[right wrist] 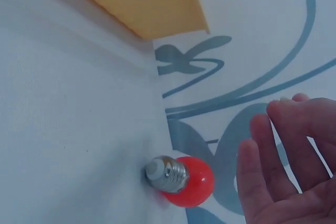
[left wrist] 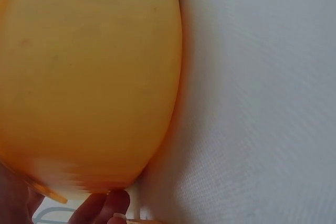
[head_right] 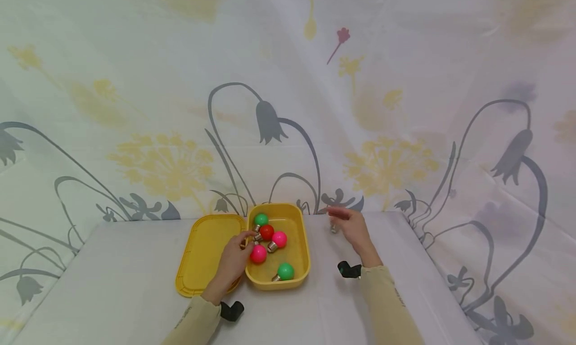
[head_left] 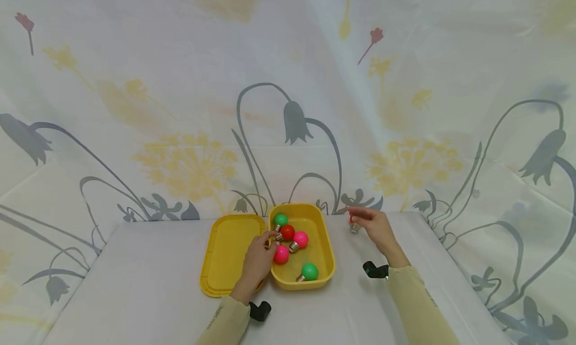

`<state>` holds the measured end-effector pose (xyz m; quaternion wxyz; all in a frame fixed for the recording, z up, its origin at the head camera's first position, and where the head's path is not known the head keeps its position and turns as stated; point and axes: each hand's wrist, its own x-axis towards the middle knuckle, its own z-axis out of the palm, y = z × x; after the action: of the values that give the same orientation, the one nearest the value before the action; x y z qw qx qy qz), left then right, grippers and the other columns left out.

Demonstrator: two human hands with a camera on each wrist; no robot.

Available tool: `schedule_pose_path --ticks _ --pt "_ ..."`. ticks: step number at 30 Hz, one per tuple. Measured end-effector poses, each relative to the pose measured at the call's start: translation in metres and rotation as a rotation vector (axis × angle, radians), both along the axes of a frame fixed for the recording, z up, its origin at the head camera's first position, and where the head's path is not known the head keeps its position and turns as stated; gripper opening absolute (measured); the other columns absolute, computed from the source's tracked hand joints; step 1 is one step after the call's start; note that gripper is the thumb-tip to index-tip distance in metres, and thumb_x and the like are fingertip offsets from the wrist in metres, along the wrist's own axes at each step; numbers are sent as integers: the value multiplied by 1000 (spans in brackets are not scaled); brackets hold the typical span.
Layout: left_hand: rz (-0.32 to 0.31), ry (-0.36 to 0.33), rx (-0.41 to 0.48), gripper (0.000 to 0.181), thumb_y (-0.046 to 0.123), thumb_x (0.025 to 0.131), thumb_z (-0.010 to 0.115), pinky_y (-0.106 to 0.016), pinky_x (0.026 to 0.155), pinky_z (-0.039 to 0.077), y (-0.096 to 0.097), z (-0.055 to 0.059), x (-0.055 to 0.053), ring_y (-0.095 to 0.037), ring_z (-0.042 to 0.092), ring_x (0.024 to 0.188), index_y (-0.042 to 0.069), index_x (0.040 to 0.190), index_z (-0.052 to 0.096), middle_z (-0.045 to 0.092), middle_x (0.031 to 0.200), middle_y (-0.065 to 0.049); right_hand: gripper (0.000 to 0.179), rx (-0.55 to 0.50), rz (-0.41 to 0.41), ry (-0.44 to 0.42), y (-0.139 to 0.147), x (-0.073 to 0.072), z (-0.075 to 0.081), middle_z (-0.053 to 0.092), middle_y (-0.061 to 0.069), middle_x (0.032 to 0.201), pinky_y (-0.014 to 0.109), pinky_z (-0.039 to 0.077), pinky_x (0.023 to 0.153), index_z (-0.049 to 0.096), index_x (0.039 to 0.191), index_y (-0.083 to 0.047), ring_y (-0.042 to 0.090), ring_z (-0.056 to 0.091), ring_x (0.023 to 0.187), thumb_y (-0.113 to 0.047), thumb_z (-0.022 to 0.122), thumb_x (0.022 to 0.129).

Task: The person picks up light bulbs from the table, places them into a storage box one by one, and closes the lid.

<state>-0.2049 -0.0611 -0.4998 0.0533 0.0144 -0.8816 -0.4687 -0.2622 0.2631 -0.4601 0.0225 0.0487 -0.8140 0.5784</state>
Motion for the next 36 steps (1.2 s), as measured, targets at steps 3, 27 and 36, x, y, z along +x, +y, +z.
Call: schedule_pose_path --ticks 3,27,36 --pt "-1 -7 -2 24 18 96 61 -33 65 42 1 0 0 -22 49 78 18 119 68 52 93 -6 35 31 -53 -12 6 -3 -3 61 23 129 19 48 87 62 131 4 24 61 114 -6 61 98" --pt "-4 0 -14 24 17 96 61 -33 65 40 2 1 0 -21 48 77 17 119 68 51 90 -5 36 359 -27 34 34 -23 -31 59 24 132 53 42 102 68 124 0 40 51 126 3 62 89" --pt "-2 7 -7 24 17 96 61 -33 66 41 0 0 1 -21 49 77 17 119 68 52 91 -5 36 544 51 200 30 -24 -29 58 27 118 60 43 94 69 116 6 47 53 112 9 62 81"
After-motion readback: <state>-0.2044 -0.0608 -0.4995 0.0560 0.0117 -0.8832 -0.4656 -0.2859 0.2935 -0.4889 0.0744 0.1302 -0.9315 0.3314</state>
